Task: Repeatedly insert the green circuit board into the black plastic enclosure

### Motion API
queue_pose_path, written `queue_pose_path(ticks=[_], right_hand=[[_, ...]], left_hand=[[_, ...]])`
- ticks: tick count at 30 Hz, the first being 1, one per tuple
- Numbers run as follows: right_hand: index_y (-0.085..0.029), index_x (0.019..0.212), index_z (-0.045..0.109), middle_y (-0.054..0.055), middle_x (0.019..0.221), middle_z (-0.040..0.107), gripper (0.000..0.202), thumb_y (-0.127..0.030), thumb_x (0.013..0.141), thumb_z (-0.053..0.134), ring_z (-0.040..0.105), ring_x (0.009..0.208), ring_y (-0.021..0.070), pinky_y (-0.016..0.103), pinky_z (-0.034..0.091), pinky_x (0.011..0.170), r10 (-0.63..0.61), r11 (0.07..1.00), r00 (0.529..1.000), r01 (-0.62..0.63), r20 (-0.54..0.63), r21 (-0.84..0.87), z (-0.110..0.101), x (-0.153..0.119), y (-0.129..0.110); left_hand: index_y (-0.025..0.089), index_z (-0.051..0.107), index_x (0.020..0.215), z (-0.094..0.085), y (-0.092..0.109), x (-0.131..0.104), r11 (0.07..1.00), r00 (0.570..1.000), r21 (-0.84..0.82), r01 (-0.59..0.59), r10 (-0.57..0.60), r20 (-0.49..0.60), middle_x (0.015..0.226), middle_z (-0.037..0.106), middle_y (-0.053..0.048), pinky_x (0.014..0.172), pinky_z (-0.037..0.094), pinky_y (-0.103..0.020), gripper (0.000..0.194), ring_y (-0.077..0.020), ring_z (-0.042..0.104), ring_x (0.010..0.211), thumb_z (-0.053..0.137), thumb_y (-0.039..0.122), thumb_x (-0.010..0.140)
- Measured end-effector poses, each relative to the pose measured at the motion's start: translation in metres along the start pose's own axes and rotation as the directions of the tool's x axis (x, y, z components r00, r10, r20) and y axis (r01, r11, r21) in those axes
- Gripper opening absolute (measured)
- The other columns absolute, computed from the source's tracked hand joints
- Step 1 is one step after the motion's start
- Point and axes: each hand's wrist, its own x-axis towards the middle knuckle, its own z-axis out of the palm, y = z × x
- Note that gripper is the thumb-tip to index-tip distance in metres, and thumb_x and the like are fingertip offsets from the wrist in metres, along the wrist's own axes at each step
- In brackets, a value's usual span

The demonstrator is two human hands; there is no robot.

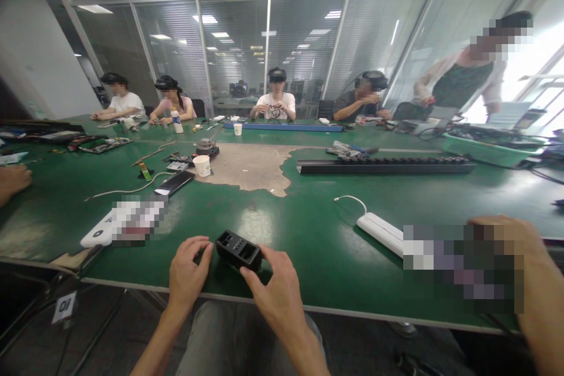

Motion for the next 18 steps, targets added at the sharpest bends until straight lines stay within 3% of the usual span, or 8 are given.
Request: queue_pose_path(ticks=[11,18], right_hand=[[-0.018,0.135,0.052,0.012,0.127,0.062,0.065,-0.039,0.076,0.072,0.056,0.118,0.0281,0.046,0.046,0.102,-0.046,0.997,0.998,0.044,-0.031,-0.068,0.012,-0.018,0.022],[-0.022,0.125,0.059,0.009,0.116,0.067,0.046,-0.037,0.082,0.065,0.062,0.107,0.0255,0.044,0.05,0.095,-0.048,0.997,0.997,0.044,-0.057,-0.058,0.021,-0.018,0.022]], left_hand=[[0.024,0.07,0.089,0.001,-0.002,0.001,0.999,0.999,0.023,-0.032,0.031,0.02,0.105,0.067,-0.006,0.091,0.049,-0.04,0.016,-0.024,0.06,0.102,0.055,0.03,0.089],[0.025,0.071,0.09,0.0,0.002,0.001,0.991,0.995,0.109,-0.074,0.067,0.068,0.109,0.065,-0.007,0.091,0.049,-0.044,0.015,-0.0259,0.056,0.104,0.056,0.026,0.088]])
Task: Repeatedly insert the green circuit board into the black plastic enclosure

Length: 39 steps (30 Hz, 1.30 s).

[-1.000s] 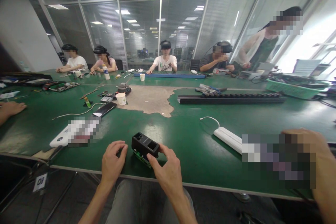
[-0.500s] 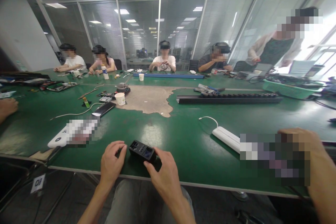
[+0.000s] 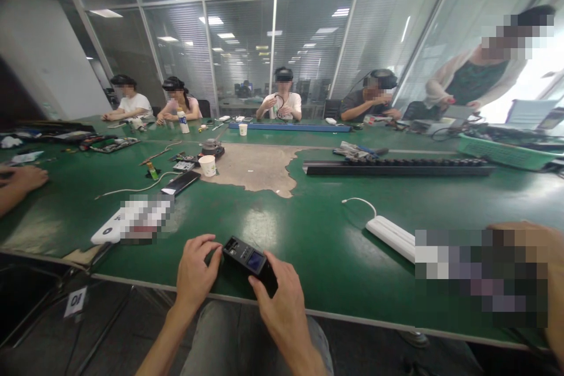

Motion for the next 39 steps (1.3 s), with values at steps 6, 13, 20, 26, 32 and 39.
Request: queue_pose_path(ticks=[6,13,20,26,32,39], right_hand=[[-0.022,0.12,0.06,0.008,0.113,0.068,0.041,-0.038,0.082,0.065,0.062,0.105,0.0264,0.045,0.05,0.094,0.017,1.0,0.997,-0.018,-0.071,-0.007,0.01,-0.005,-0.005],[-0.021,0.118,0.061,0.01,0.114,0.067,0.04,-0.038,0.082,0.064,0.061,0.107,0.0267,0.044,0.049,0.095,0.086,0.995,0.995,-0.084,-0.046,0.045,0.007,-0.002,-0.014],[-0.022,0.119,0.063,0.009,0.116,0.068,0.044,-0.043,0.08,0.065,0.063,0.108,0.026,0.043,0.048,0.097,0.156,0.964,0.985,-0.134,-0.079,0.229,-0.018,0.021,-0.03],[-0.02,0.121,0.063,0.01,0.115,0.069,0.049,-0.047,0.079,0.066,0.063,0.109,0.0271,0.046,0.046,0.1,0.196,0.95,0.977,-0.168,-0.085,0.263,-0.013,0.042,-0.001],[-0.019,0.124,0.061,0.012,0.116,0.068,0.051,-0.048,0.082,0.062,0.063,0.108,0.0275,0.046,0.047,0.097,0.162,0.979,0.984,-0.151,-0.069,0.14,0.002,0.046,0.023],[-0.018,0.127,0.059,0.012,0.117,0.067,0.049,-0.043,0.085,0.058,0.061,0.112,0.0275,0.047,0.046,0.098,0.097,0.995,0.994,-0.095,-0.055,0.029,0.007,0.047,0.028]], left_hand=[[0.024,0.07,0.085,0.0,-0.001,0.0,1.0,0.998,-0.01,0.018,-0.018,-0.053,0.11,0.064,-0.007,0.093,0.047,-0.045,0.015,-0.026,0.054,0.106,0.056,0.026,0.089],[0.024,0.07,0.086,-0.001,-0.001,0.0,0.999,0.999,-0.03,0.021,-0.022,-0.046,0.109,0.065,-0.007,0.093,0.047,-0.044,0.015,-0.0258,0.055,0.105,0.055,0.027,0.089],[0.023,0.069,0.084,0.001,-0.001,-0.001,0.998,0.997,-0.058,0.026,-0.03,-0.071,0.107,0.066,-0.007,0.091,0.047,-0.043,0.015,-0.0252,0.056,0.103,0.055,0.027,0.089],[0.023,0.068,0.083,0.001,-0.002,-0.003,0.998,0.998,-0.058,0.03,-0.034,-0.055,0.107,0.065,-0.007,0.092,0.047,-0.043,0.016,-0.0252,0.056,0.104,0.055,0.028,0.089],[0.023,0.067,0.081,0.001,-0.002,-0.002,0.998,0.998,-0.045,0.041,-0.043,-0.039,0.108,0.065,-0.007,0.093,0.046,-0.043,0.017,-0.0253,0.055,0.105,0.055,0.03,0.09],[0.023,0.066,0.078,0.0,-0.001,-0.001,0.998,0.998,-0.054,0.04,-0.043,-0.047,0.107,0.066,-0.007,0.092,0.046,-0.043,0.019,-0.0258,0.056,0.104,0.054,0.033,0.09]])
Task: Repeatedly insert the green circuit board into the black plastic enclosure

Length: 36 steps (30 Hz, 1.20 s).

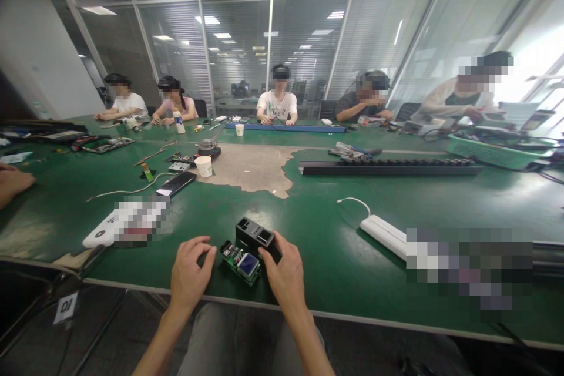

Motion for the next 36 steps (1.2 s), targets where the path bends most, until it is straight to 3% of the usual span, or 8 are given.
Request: queue_pose_path(ticks=[6,10,13,17,21,26,29,36], right_hand=[[-0.014,0.136,0.051,0.014,0.121,0.065,0.059,-0.037,0.083,0.06,0.057,0.115,0.0282,0.047,0.044,0.101,-0.019,0.997,1.0,0.017,-0.017,-0.069,0.002,-0.004,0.006],[-0.013,0.138,0.048,0.014,0.124,0.062,0.063,-0.038,0.082,0.061,0.053,0.12,0.0283,0.046,0.042,0.103,-0.017,0.996,1.0,0.016,-0.01,-0.089,0.002,-0.004,0.005],[-0.014,0.133,0.053,0.014,0.121,0.064,0.056,-0.038,0.083,0.06,0.056,0.116,0.028,0.046,0.043,0.102,-0.033,0.996,0.999,0.033,-0.01,-0.077,0.001,-0.003,0.002],[-0.018,0.119,0.063,0.011,0.112,0.068,0.042,-0.038,0.081,0.061,0.061,0.107,0.0276,0.046,0.047,0.096,-0.023,0.999,0.999,0.022,-0.028,-0.032,-0.002,-0.003,-0.001],[-0.018,0.116,0.064,0.011,0.107,0.07,0.044,-0.044,0.08,0.063,0.064,0.102,0.028,0.047,0.048,0.094,0.1,0.991,0.994,-0.097,-0.035,0.094,-0.01,-0.004,-0.007],[-0.02,0.112,0.065,0.009,0.106,0.072,0.043,-0.048,0.08,0.065,0.067,0.1,0.025,0.041,0.051,0.092,0.176,0.908,0.98,-0.199,0.094,0.368,-0.025,-0.008,-0.027],[-0.02,0.111,0.065,0.008,0.106,0.072,0.042,-0.046,0.078,0.068,0.067,0.1,0.0254,0.041,0.051,0.093,0.153,0.93,0.984,-0.175,0.092,0.322,-0.028,-0.014,-0.038],[-0.021,0.114,0.065,0.008,0.107,0.071,0.041,-0.043,0.078,0.067,0.066,0.101,0.0262,0.042,0.05,0.093,0.091,0.981,0.994,-0.1,0.061,0.166,-0.027,-0.027,-0.049]], left_hand=[[0.022,0.063,0.07,0.001,-0.002,0.001,1.0,1.0,-0.013,0.015,-0.015,0.001,0.106,0.067,-0.007,0.093,0.045,-0.042,0.032,-0.0248,0.057,0.103,0.049,0.038,0.094],[0.022,0.066,0.085,0.002,-0.004,0.001,0.998,0.999,-0.052,0.047,-0.047,-0.011,0.107,0.067,-0.007,0.095,0.044,-0.041,0.031,-0.0239,0.056,0.105,0.04,0.033,0.098],[0.022,0.066,0.092,0.003,-0.005,0.001,0.997,0.998,-0.058,0.05,-0.052,-0.03,0.107,0.067,-0.007,0.094,0.044,-0.041,0.03,-0.0241,0.057,0.105,0.038,0.031,0.098],[0.022,0.066,0.087,0.002,-0.005,0.001,0.999,1.0,-0.035,0.011,-0.012,-0.026,0.106,0.067,-0.008,0.093,0.044,-0.042,0.028,-0.0251,0.057,0.105,0.041,0.028,0.095],[0.022,0.067,0.083,0.0,-0.004,0.002,1.0,1.0,-0.01,0.004,-0.004,-0.008,0.108,0.066,-0.008,0.093,0.045,-0.043,0.026,-0.0256,0.057,0.105,0.044,0.028,0.094],[0.023,0.067,0.096,0.002,-0.005,0.001,1.0,0.999,-0.023,-0.007,0.006,-0.034,0.108,0.067,-0.008,0.093,0.046,-0.043,0.019,-0.0258,0.058,0.105,0.049,0.029,0.092],[0.023,0.066,0.103,0.003,-0.006,0.001,1.0,0.999,-0.028,-0.005,0.004,-0.042,0.108,0.067,-0.008,0.094,0.046,-0.043,0.02,-0.0259,0.058,0.106,0.052,0.029,0.091],[0.023,0.068,0.096,0.001,-0.004,0.001,1.0,0.999,-0.019,-0.011,0.01,-0.034,0.109,0.067,-0.007,0.094,0.045,-0.043,0.018,-0.0257,0.058,0.107,0.052,0.03,0.091]])
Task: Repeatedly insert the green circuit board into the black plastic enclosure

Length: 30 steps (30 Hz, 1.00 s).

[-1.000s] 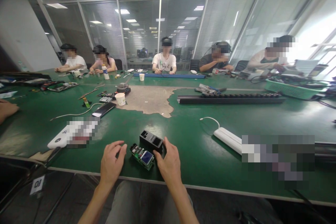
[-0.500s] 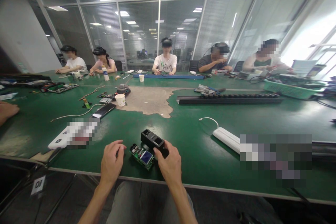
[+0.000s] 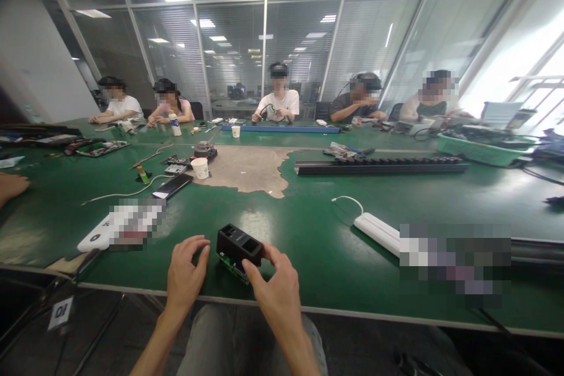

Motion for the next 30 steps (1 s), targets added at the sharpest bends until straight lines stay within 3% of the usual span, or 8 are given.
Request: queue_pose_path(ticks=[4,10,20,26,30], right_hand=[[-0.021,0.114,0.065,0.009,0.108,0.07,0.041,-0.042,0.079,0.066,0.065,0.103,0.0267,0.043,0.049,0.094,-0.022,0.998,1.0,0.021,-0.018,-0.063,0.002,-0.002,-0.002],[-0.022,0.114,0.065,0.007,0.105,0.071,0.04,-0.043,0.08,0.065,0.066,0.1,0.0251,0.041,0.05,0.091,-0.009,0.997,0.998,0.013,0.057,-0.073,0.003,-0.003,-0.002],[-0.021,0.114,0.065,0.009,0.109,0.069,0.039,-0.032,0.078,0.069,0.062,0.104,0.0266,0.043,0.049,0.094,-0.142,0.979,0.99,0.144,0.019,-0.146,0.0,-0.011,-0.01],[-0.019,0.118,0.064,0.01,0.113,0.067,0.043,-0.032,0.077,0.069,0.061,0.108,0.027,0.045,0.047,0.097,-0.105,0.976,0.992,0.117,0.075,-0.181,0.002,-0.01,0.003],[-0.017,0.13,0.057,0.012,0.122,0.064,0.059,-0.036,0.075,0.07,0.058,0.115,0.0285,0.045,0.045,0.102,-0.071,0.979,0.994,0.084,0.078,-0.184,0.005,-0.011,0.011]], left_hand=[[0.024,0.068,0.097,0.0,0.0,0.0,1.0,1.0,-0.003,0.012,-0.012,0.0,0.11,0.066,-0.007,0.095,0.045,-0.043,0.018,-0.0257,0.057,0.108,0.053,0.03,0.091],[0.023,0.069,0.093,-0.001,0.0,-0.001,1.0,1.0,0.003,0.024,-0.024,0.019,0.111,0.065,-0.006,0.095,0.045,-0.043,0.018,-0.025,0.056,0.108,0.053,0.03,0.091],[0.023,0.069,0.091,0.001,-0.002,-0.002,1.0,1.0,0.004,0.024,-0.024,0.015,0.112,0.064,-0.007,0.094,0.045,-0.043,0.017,-0.0251,0.055,0.107,0.054,0.031,0.091],[0.023,0.069,0.09,0.0,-0.001,-0.001,1.0,1.0,0.005,0.024,-0.024,0.012,0.112,0.064,-0.007,0.094,0.045,-0.042,0.017,-0.0249,0.055,0.107,0.054,0.031,0.091],[0.023,0.069,0.091,0.001,-0.001,-0.002,1.0,1.0,-0.001,0.014,-0.014,0.002,0.111,0.064,-0.006,0.095,0.044,-0.042,0.017,-0.0246,0.055,0.107,0.055,0.031,0.091]])
